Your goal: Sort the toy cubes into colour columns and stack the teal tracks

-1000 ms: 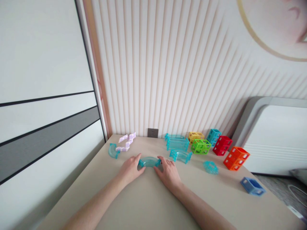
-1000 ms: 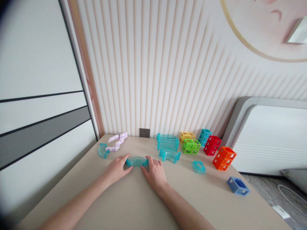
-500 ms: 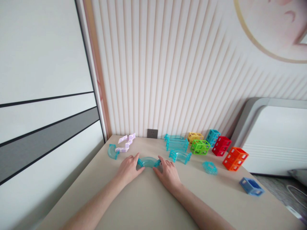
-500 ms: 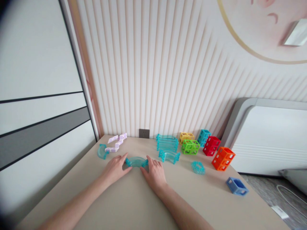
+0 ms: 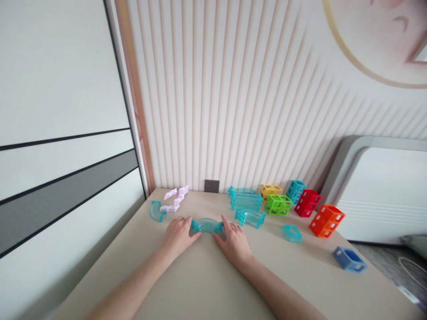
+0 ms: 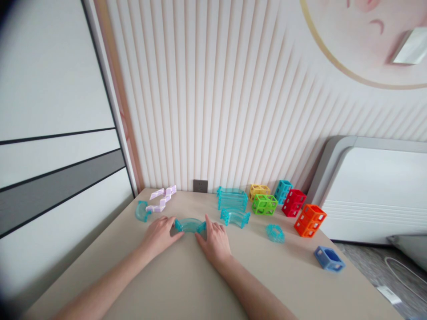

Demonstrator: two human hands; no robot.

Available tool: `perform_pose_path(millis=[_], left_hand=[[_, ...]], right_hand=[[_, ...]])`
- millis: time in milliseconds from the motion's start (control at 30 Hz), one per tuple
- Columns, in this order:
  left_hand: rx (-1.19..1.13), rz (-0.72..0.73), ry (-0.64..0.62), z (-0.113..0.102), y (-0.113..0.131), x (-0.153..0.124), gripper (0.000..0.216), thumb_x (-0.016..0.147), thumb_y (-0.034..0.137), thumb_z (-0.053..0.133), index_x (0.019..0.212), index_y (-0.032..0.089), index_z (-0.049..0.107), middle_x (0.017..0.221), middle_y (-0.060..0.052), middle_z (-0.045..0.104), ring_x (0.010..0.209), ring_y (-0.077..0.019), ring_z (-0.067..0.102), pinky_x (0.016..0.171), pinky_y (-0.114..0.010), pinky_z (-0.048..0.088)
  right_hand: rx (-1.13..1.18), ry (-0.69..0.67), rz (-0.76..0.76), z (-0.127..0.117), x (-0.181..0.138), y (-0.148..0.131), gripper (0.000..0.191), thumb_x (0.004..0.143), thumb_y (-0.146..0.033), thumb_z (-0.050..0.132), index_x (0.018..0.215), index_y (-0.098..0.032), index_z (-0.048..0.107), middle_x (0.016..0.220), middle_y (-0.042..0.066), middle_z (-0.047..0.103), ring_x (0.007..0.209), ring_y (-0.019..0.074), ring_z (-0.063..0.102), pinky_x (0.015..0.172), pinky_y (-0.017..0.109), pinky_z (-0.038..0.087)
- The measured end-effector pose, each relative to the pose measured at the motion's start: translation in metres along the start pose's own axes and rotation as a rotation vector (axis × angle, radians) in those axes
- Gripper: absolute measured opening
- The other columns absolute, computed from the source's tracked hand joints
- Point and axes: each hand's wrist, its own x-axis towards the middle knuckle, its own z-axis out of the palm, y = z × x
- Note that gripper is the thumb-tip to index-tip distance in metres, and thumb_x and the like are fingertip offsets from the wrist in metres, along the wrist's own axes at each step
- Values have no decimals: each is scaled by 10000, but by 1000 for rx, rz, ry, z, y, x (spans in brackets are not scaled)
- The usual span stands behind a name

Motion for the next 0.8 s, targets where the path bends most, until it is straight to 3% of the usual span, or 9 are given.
perform_pose_path(millis=[100, 367, 800], left_hand=[[27, 30, 27, -1, 0, -1, 395, 857, 550, 627, 932, 167, 685, 937, -116, 724, 995, -309, 658, 894, -409, 480], [48, 52, 52, 5, -2, -2, 378, 865, 543, 624, 915, 173, 681, 970, -106, 705, 989, -309, 652, 886, -424, 469], [24, 50, 3, -1, -1, -2, 342, 892, 532, 598, 886, 197, 667, 975, -102, 710, 992, -295, 653, 883, -406, 458]], right_hand=[[2, -15, 2, -1, 0, 0, 649, 920, -435, 592, 1478, -136, 451, 1200, 162, 707, 1132, 291, 642, 1014, 385, 433], [14, -34, 35, 0, 0, 1, 662, 918, -439, 587, 1491, -146, 435, 1185, 148, 712, 1123, 282, 642, 1013, 363, 432], [18, -13, 16, 1, 0, 2, 639, 917, -417, 595, 1480, -150, 453, 1160, 147, 719, 1106, 285, 654, 1000, 370, 457]])
